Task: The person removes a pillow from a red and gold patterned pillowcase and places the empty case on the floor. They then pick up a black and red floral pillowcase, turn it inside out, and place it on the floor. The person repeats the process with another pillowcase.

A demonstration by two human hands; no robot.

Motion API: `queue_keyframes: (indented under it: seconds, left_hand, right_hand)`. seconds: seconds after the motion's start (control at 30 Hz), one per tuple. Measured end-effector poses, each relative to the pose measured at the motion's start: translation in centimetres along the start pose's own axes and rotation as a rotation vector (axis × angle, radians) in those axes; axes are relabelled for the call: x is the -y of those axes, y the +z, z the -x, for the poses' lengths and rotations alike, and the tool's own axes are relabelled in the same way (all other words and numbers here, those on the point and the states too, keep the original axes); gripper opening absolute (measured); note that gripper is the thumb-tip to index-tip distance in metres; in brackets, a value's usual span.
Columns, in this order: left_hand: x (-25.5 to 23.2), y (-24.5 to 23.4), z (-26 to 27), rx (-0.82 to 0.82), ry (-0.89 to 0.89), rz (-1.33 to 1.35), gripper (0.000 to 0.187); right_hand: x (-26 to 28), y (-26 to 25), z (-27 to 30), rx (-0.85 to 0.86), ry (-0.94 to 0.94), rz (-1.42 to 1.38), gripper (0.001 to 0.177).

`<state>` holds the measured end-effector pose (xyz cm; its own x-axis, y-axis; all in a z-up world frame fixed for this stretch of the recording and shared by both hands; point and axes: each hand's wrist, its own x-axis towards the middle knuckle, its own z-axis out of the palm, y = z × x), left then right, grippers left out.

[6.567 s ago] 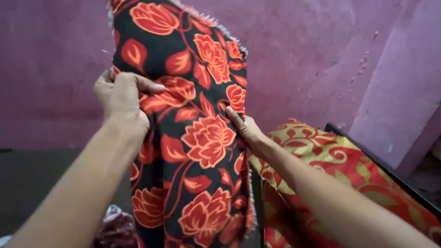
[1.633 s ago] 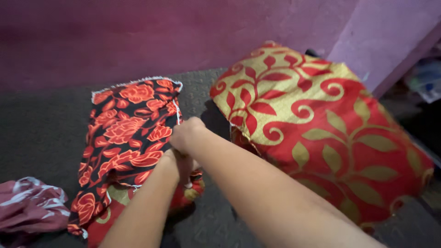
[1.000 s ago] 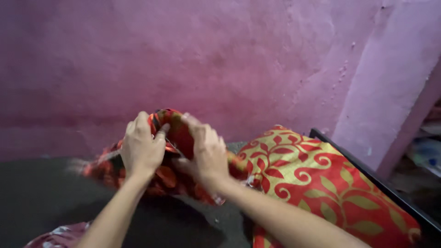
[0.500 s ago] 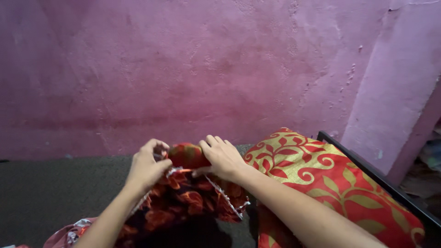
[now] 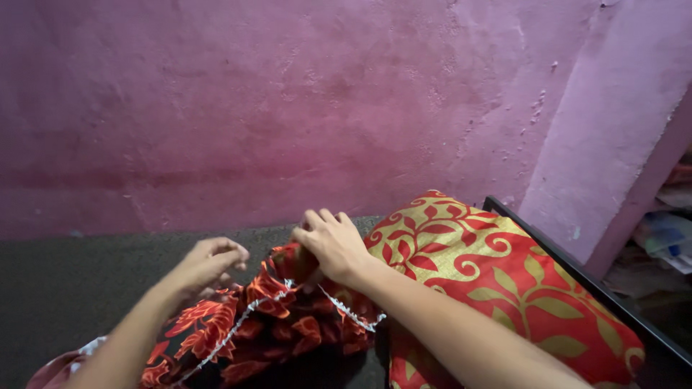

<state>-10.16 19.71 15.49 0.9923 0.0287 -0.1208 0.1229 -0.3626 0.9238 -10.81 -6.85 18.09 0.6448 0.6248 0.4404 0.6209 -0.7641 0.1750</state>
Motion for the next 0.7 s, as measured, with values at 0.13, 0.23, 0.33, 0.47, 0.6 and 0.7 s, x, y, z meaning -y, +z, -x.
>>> queue_keyframes:
  seconds: [0.13,0.23,0.33,0.47,0.6,0.7]
  left_hand:
    - [-1.4,2.0,-0.2,0.031,-0.101,-0.007,0.079]
    - [-2.3,3.4,-0.8,-0.1,-0.046,-0.318,0.057]
    - [-2.2,5.2,-1.2,-0.079,-0.09,-0.323,0.043]
    - [-2.4,7.2,-1.8,-0.041,0.034,-0.486,0.034]
    - [-4.0,8.4,-1.7,0.001,-0.026,-0.633,0.034]
    - [-5.5,8.9,-1.0,-0.06,0.002,-0.76,0.036]
  right_hand:
    - [1.0,0.1,-1.4,0.006,0.154,-0.118,0.079]
    - [3.7,2.1,-2.4,-0.088,0.352,-0.148,0.06]
    - [4.7,3.7,-1.9,-0.083,0.304,0.078,0.072]
    - [4.4,4.3,-1.1,0.245,0.37,-0.017,0.087]
    - [3.0,4.0,-0.4,0.338,0.379,-0.062,0.09]
    - [1.8,3.8,-0.4,0.38,0.335,-0.155,0.1]
